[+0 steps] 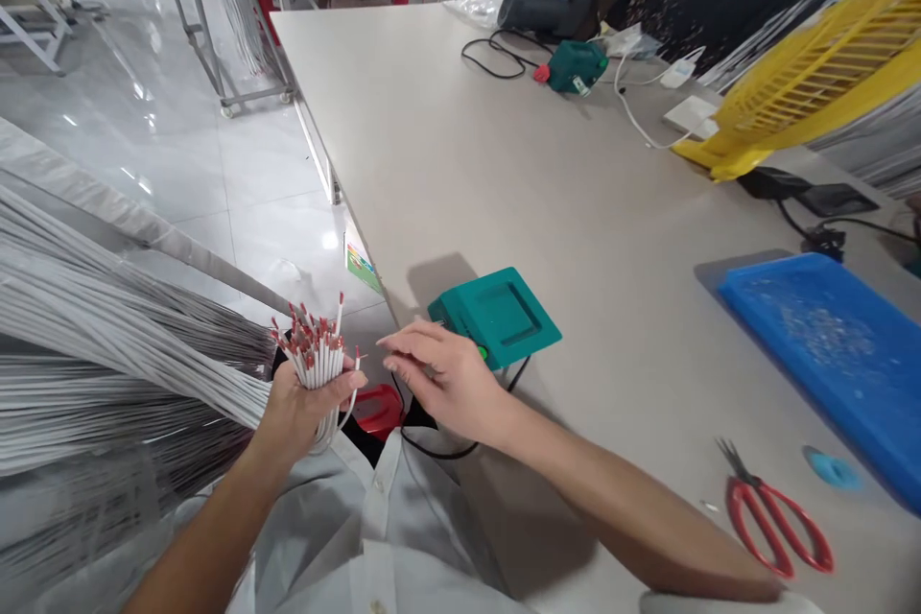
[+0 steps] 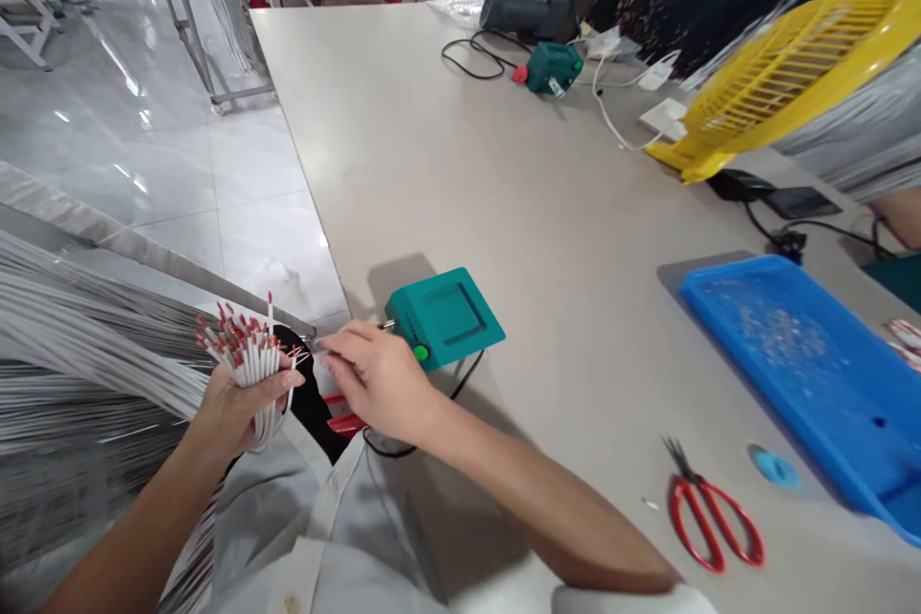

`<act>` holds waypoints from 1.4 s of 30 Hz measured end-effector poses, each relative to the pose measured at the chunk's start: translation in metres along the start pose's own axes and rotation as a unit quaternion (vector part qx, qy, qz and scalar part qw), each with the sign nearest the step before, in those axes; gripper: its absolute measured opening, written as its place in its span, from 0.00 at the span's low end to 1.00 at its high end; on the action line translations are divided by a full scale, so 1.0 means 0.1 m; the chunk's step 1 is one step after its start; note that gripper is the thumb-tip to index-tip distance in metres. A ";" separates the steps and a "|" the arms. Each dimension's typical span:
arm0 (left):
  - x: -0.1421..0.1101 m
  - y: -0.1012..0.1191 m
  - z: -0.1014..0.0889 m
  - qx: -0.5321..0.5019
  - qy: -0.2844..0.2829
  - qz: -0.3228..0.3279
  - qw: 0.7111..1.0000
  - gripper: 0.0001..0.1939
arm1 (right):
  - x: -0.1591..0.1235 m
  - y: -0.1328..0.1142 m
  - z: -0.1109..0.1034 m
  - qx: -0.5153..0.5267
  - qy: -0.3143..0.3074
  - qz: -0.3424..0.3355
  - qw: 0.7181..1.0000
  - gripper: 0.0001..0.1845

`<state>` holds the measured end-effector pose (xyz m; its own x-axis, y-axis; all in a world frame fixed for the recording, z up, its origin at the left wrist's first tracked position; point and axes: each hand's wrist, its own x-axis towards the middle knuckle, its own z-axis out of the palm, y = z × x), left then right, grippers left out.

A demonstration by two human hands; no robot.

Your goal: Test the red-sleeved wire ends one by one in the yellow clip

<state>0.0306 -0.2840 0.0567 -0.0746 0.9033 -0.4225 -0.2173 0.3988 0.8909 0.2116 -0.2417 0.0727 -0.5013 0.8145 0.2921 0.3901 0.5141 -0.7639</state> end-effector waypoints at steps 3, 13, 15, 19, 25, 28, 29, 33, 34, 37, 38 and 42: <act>-0.03 -0.03 -0.05 -0.012 -0.036 -0.018 0.999 0.11 | -0.05 0.02 0.19 0.208 -0.018 0.096 0.973 0.10; -0.09 -0.06 -0.06 -0.035 -0.166 -0.004 0.985 0.08 | -0.13 0.11 0.50 0.533 -0.054 0.258 0.804 0.12; -0.08 -0.08 -0.07 -0.033 -0.175 -0.006 0.984 0.09 | -0.14 0.11 0.54 0.567 -0.076 0.287 0.769 0.16; -0.01 -0.13 -0.12 -0.005 -0.096 0.002 0.995 0.09 | -0.14 0.06 0.50 0.471 -0.062 0.266 0.839 0.16; 0.05 -0.10 -0.19 0.028 0.030 0.027 0.999 0.10 | -0.15 -0.13 0.30 -0.052 0.028 -0.003 0.998 0.11; 0.02 -0.09 -0.14 0.053 0.010 0.030 0.998 0.09 | -0.10 -0.17 0.30 -0.016 0.045 0.018 0.999 0.10; 0.00 -0.10 -0.11 0.063 -0.008 0.033 0.997 0.09 | -0.07 -0.17 0.31 0.034 0.032 0.051 0.998 0.09; -0.01 -0.16 -0.06 0.090 -0.079 0.067 0.991 0.10 | 0.00 -0.09 0.40 0.239 0.027 0.157 0.958 0.05; -0.01 -0.17 -0.07 0.094 -0.089 0.074 0.989 0.09 | 0.00 -0.08 0.42 0.272 0.043 0.169 0.946 0.05; -0.01 -0.20 -0.09 0.094 -0.108 0.078 0.987 0.08 | -0.02 -0.06 0.45 0.312 0.071 0.187 0.929 0.04; 0.00 -0.21 -0.10 0.090 -0.110 0.076 0.987 0.09 | -0.03 -0.06 0.45 0.309 0.072 0.186 0.930 0.04; -0.01 -0.20 -0.08 0.098 -0.116 0.063 0.986 0.09 | -0.05 -0.05 0.49 0.276 0.073 0.166 0.944 0.04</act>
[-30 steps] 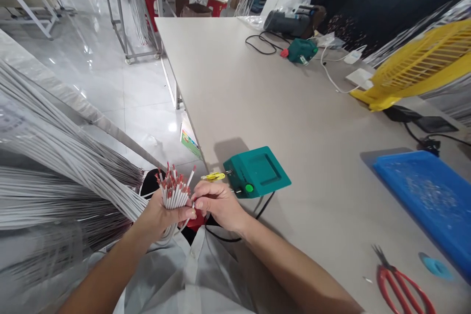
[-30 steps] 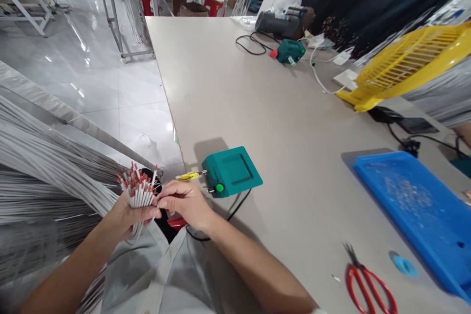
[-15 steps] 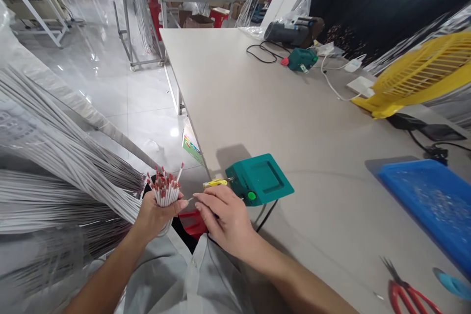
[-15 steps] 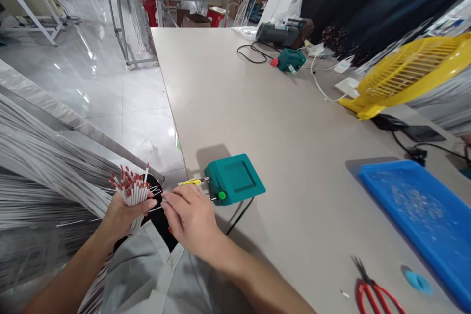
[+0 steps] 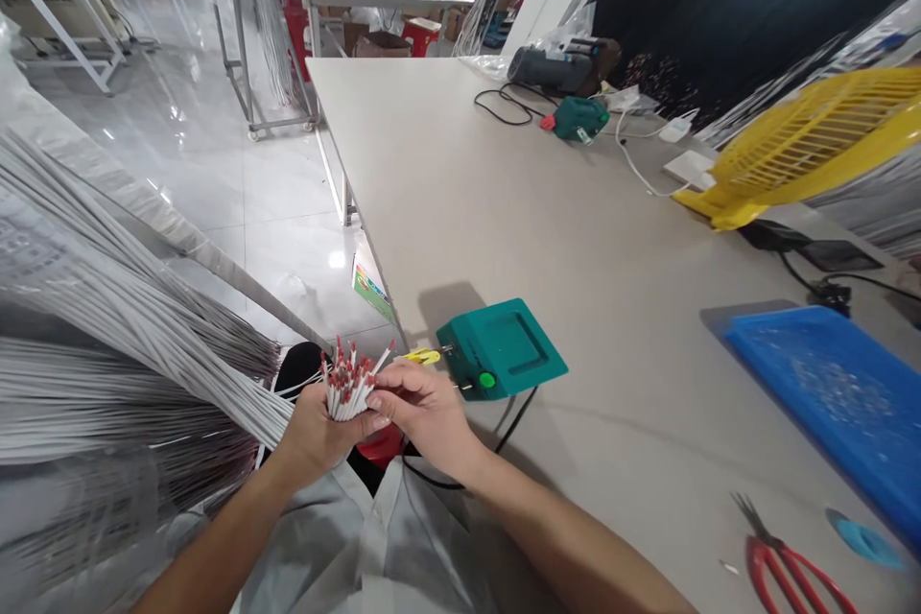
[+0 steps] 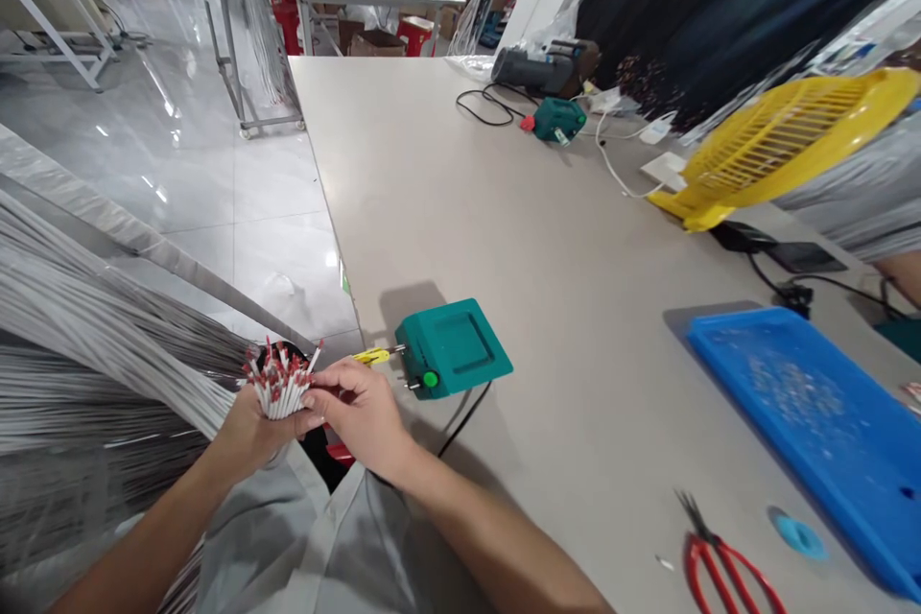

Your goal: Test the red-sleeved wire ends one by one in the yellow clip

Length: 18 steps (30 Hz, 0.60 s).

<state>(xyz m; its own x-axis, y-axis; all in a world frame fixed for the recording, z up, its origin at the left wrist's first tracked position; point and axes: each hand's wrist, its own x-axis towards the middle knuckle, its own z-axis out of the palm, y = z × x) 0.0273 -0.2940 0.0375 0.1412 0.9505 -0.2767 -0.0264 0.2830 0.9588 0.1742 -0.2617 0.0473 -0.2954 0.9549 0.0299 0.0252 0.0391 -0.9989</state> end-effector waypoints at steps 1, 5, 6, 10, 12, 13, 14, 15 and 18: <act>0.00 0.00 0.01 0.004 0.001 -0.005 1.000 0.09 | 0.00 0.01 0.01 -0.003 0.005 -0.008 1.000 0.03; 0.01 0.03 0.02 0.014 0.016 -0.018 1.000 0.10 | -0.04 0.04 0.02 -0.020 0.047 -0.033 0.998 0.04; 0.01 0.05 0.01 0.020 0.019 -0.019 0.999 0.10 | -0.05 0.04 0.02 -0.025 0.050 -0.031 0.998 0.04; -0.01 0.13 -0.03 0.035 0.096 -0.021 0.995 0.12 | -0.08 0.05 -0.03 -0.021 0.033 -0.009 0.999 0.05; -0.03 0.17 -0.03 0.032 0.145 -0.027 0.988 0.10 | -0.08 0.07 -0.05 -0.016 0.018 -0.006 1.000 0.05; -0.04 0.19 -0.02 0.024 0.149 -0.033 0.988 0.10 | -0.08 0.08 -0.05 -0.015 0.008 -0.005 1.000 0.05; -0.05 0.20 0.00 0.014 0.139 -0.041 0.989 0.10 | -0.08 0.09 -0.05 -0.012 -0.002 -0.003 1.000 0.06; -0.06 0.21 0.02 0.002 0.119 -0.046 0.992 0.10 | -0.08 0.10 -0.05 -0.004 -0.012 0.000 1.000 0.06; -0.07 0.22 0.07 -0.015 0.067 -0.047 0.997 0.09 | -0.08 0.12 -0.03 0.038 -0.025 0.011 0.999 0.05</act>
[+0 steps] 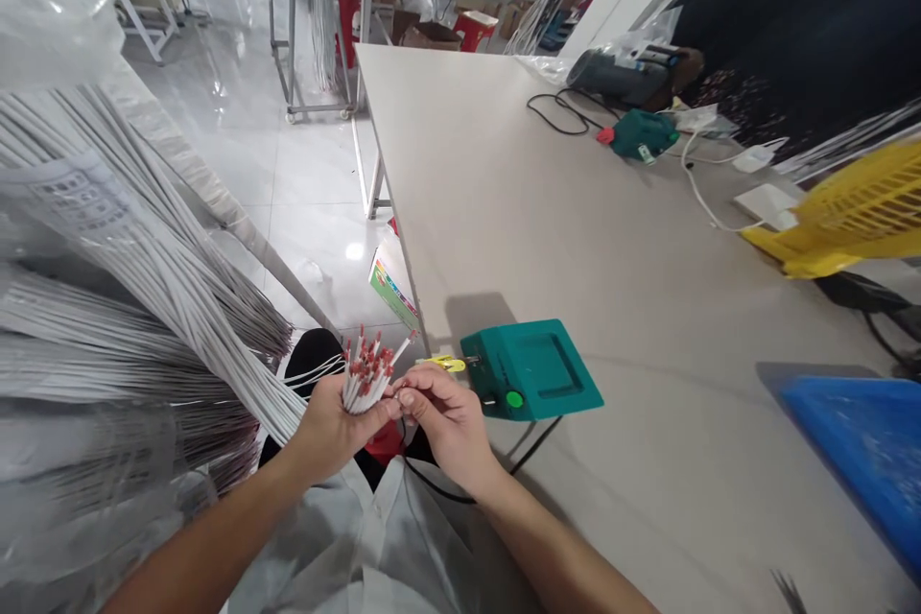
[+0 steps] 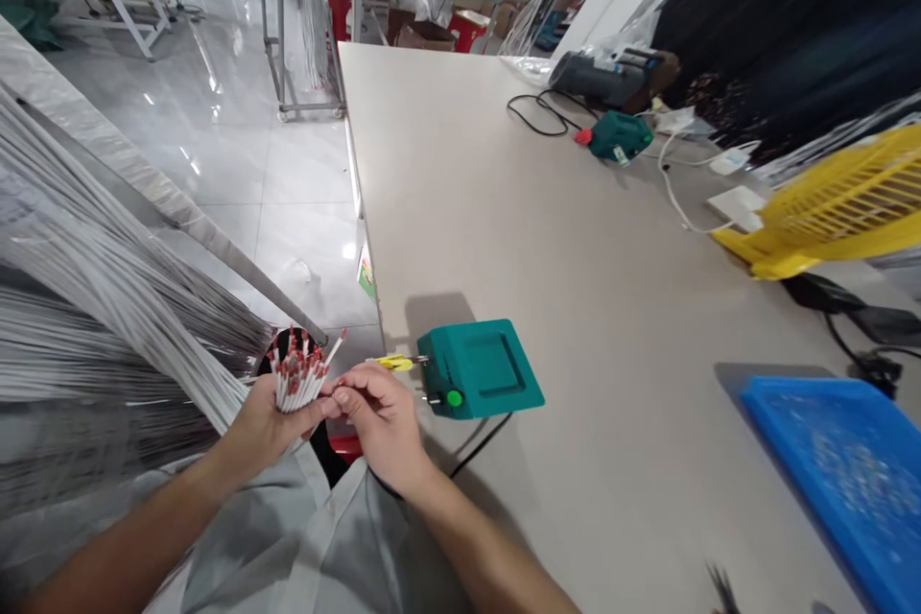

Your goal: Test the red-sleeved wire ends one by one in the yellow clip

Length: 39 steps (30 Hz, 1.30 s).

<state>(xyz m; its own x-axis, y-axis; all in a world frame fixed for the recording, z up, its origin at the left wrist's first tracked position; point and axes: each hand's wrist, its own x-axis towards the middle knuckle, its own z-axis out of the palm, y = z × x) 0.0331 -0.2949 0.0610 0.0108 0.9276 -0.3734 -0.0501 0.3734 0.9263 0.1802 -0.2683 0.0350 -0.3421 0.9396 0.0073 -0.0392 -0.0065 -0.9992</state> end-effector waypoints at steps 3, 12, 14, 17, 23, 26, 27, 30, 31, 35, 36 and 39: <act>0.00 -0.02 -0.01 0.012 -0.018 0.008 1.000 0.10 | 0.01 -0.01 -0.01 0.008 0.006 0.003 1.000 0.05; 0.03 -0.10 -0.09 0.054 -0.085 -0.035 0.994 0.10 | 0.17 -0.32 -0.27 -0.360 -0.226 -0.259 0.867 0.08; 0.05 -0.11 -0.08 0.044 -0.067 -0.046 0.996 0.10 | 0.17 -0.32 -0.30 -0.475 -0.216 -0.367 0.770 0.10; 0.08 -0.09 -0.06 -0.008 -0.030 -0.053 0.998 0.09 | 0.14 -0.24 -0.31 -0.556 -0.173 -0.465 0.667 0.11; 0.07 -0.10 -0.04 -0.094 0.031 -0.026 0.995 0.07 | 0.11 -0.08 -0.34 -0.482 -0.131 -0.394 0.771 0.12; 0.05 -0.10 -0.06 -0.102 0.038 -0.020 0.994 0.06 | 0.08 -0.07 -0.40 -0.453 -0.127 -0.386 0.793 0.12; 0.04 -0.10 -0.07 -0.096 0.041 -0.017 0.994 0.06 | 0.07 -0.08 -0.42 -0.447 -0.119 -0.394 0.795 0.11; 0.02 -0.06 -0.08 -0.034 0.039 0.003 0.999 0.07 | 0.05 -0.16 -0.44 -0.412 -0.064 -0.373 0.829 0.10; 0.01 -0.05 -0.07 -0.009 0.036 0.010 0.999 0.08 | 0.06 -0.20 -0.44 -0.390 -0.045 -0.335 0.856 0.10; 0.00 -0.03 -0.01 0.044 0.030 0.015 0.998 0.09 | 0.14 -0.40 -0.40 -0.278 -0.063 -0.168 0.944 0.09; 0.00 -0.03 0.00 0.049 0.027 0.015 0.998 0.09 | 0.16 -0.43 -0.38 -0.267 -0.088 -0.152 0.947 0.09; 0.01 -0.05 0.02 0.044 0.014 0.024 0.999 0.07 | 0.23 -0.50 -0.37 -0.272 -0.179 -0.142 0.935 0.07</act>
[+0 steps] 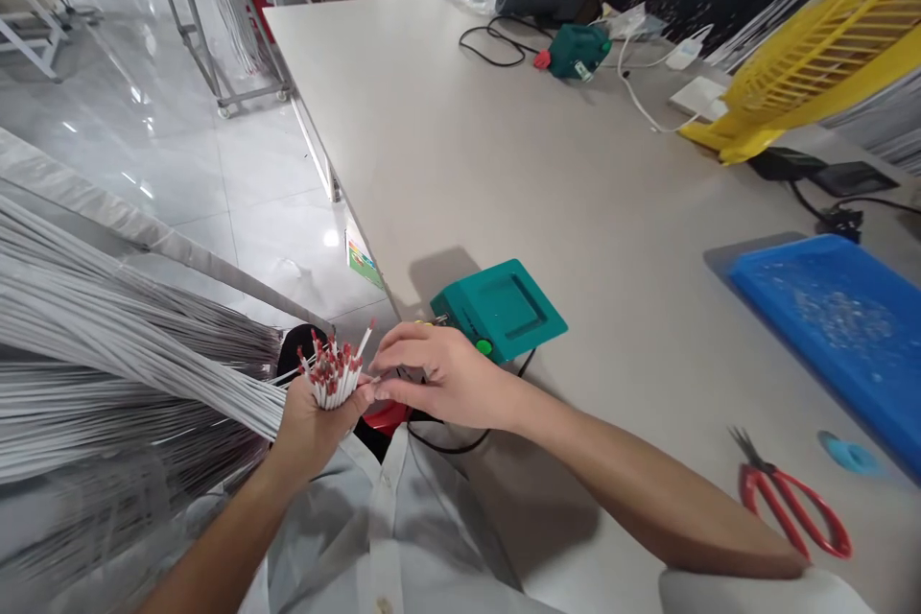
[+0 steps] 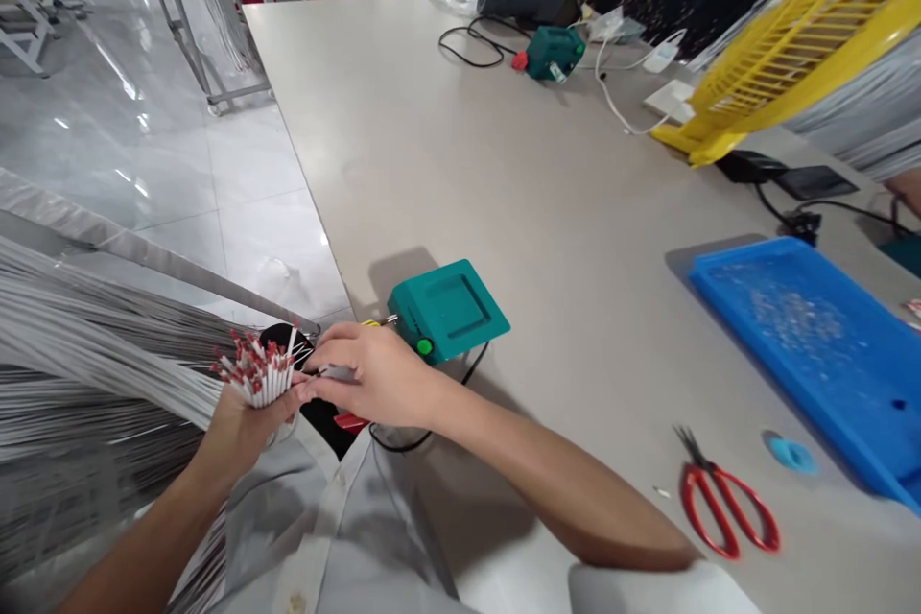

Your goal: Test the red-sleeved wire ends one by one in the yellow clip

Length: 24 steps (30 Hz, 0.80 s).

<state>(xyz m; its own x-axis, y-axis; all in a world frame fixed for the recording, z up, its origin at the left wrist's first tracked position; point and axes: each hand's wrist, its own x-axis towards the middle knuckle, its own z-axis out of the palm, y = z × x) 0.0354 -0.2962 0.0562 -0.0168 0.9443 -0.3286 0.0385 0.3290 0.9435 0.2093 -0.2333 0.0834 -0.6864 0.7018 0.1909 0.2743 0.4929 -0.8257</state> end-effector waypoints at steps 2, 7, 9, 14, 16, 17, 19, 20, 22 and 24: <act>-0.01 -0.02 -0.02 -0.014 -0.008 -0.003 1.000 0.07 | 0.03 0.01 -0.02 0.017 -0.054 -0.016 0.998 0.05; -0.03 -0.08 -0.13 -0.064 -0.007 -0.055 0.996 0.10 | 0.07 0.04 0.09 0.175 -0.034 0.025 0.984 0.03; -0.02 -0.08 -0.14 -0.109 0.004 -0.057 0.992 0.10 | 0.06 0.04 0.22 0.301 0.029 0.083 0.950 0.04; 0.01 -0.04 -0.05 -0.213 0.011 -0.016 0.977 0.09 | 0.03 -0.01 0.60 0.541 0.149 0.212 0.800 0.08; 0.01 -0.04 0.01 -0.235 0.007 -0.012 0.972 0.09 | 0.03 -0.03 0.68 0.575 0.189 0.228 0.763 0.09; 0.01 -0.05 0.03 -0.243 0.009 -0.011 0.970 0.09 | 0.03 -0.04 0.71 0.584 0.203 0.235 0.750 0.09; 0.01 -0.10 0.07 -0.246 0.023 -0.006 0.969 0.08 | 0.03 -0.05 0.74 0.591 0.216 0.250 0.736 0.10; 0.01 -0.12 0.09 -0.242 0.033 -0.004 0.970 0.08 | 0.03 -0.05 0.75 0.590 0.219 0.256 0.734 0.10; 0.00 -0.17 0.10 -0.227 0.052 -0.001 0.972 0.08 | 0.02 -0.04 0.75 0.568 0.227 0.259 0.748 0.11; -0.01 -0.19 0.11 -0.209 0.071 -0.003 0.975 0.08 | 0.01 -0.02 0.73 0.502 0.243 0.231 0.797 0.10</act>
<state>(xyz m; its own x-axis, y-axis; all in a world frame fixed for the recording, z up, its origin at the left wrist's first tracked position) 0.0455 -0.3031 0.0385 -0.1558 0.9224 -0.3533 -0.3718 0.2766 0.8861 0.1588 -0.2713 0.0462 -0.2597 0.9257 -0.2751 -0.4224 -0.3651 -0.8296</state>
